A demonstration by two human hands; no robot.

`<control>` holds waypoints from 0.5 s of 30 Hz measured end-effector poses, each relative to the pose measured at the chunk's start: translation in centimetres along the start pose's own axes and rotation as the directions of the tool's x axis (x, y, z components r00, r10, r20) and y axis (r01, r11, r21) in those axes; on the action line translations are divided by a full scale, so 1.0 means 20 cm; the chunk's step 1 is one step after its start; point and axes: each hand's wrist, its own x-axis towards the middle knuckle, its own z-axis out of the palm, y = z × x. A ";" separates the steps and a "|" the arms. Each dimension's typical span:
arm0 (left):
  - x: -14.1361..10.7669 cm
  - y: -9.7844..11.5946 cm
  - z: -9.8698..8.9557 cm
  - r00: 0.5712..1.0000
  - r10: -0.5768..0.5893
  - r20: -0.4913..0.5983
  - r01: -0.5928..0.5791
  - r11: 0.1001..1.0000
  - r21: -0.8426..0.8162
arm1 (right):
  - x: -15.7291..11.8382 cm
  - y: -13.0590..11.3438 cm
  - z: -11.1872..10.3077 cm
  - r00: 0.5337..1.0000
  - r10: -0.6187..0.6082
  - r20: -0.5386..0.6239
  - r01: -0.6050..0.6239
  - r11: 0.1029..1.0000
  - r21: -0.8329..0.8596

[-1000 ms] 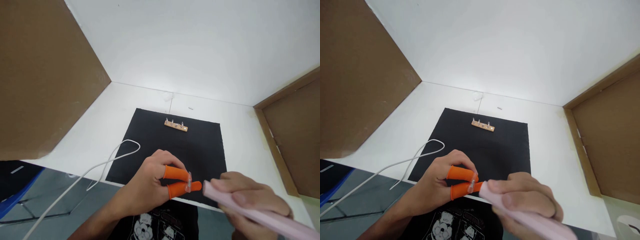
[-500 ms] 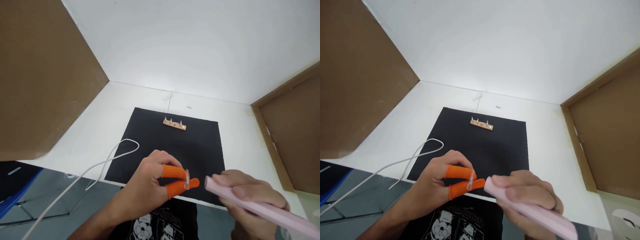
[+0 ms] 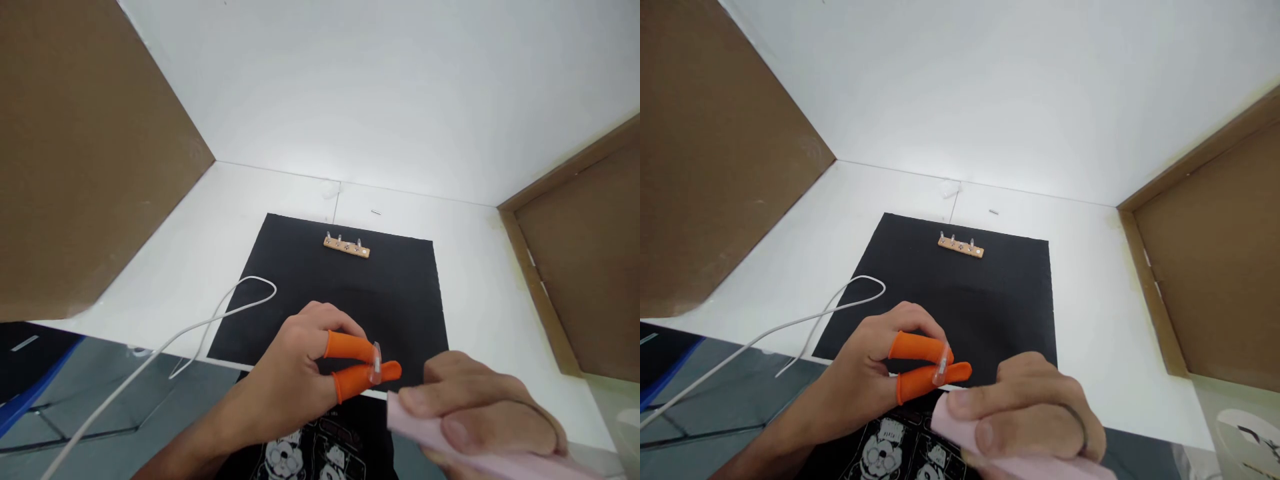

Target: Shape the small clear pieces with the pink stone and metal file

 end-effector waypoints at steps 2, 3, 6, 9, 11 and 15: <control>0.00 0.00 0.00 1.000 0.010 0.005 -0.010 1.000 -0.005 | 0.01 0.00 0.00 1.000 -0.010 0.015 0.010 1.000 0.016; 0.00 0.00 0.00 1.000 0.008 0.011 -0.008 1.000 -0.011 | -0.01 0.00 -0.02 1.000 0.007 -0.013 -0.007 1.000 0.009; -0.01 0.00 0.01 0.999 -0.020 0.025 0.021 0.999 -0.035 | -0.08 0.05 -0.10 0.979 0.095 -0.178 -0.099 0.995 -0.016; -0.01 -0.01 0.01 0.999 -0.039 0.032 0.040 0.998 -0.049 | -0.10 0.06 -0.12 0.970 0.091 -0.226 -0.099 0.995 -0.024; 0.00 -0.01 0.01 0.999 -0.021 0.033 0.022 0.999 -0.038 | -0.06 0.03 -0.07 0.989 0.053 -0.135 -0.061 0.997 -0.054; 0.01 -0.02 0.01 0.999 0.010 0.030 -0.010 1.000 -0.014 | 0.01 -0.02 0.01 1.000 0.002 0.027 0.000 0.998 -0.060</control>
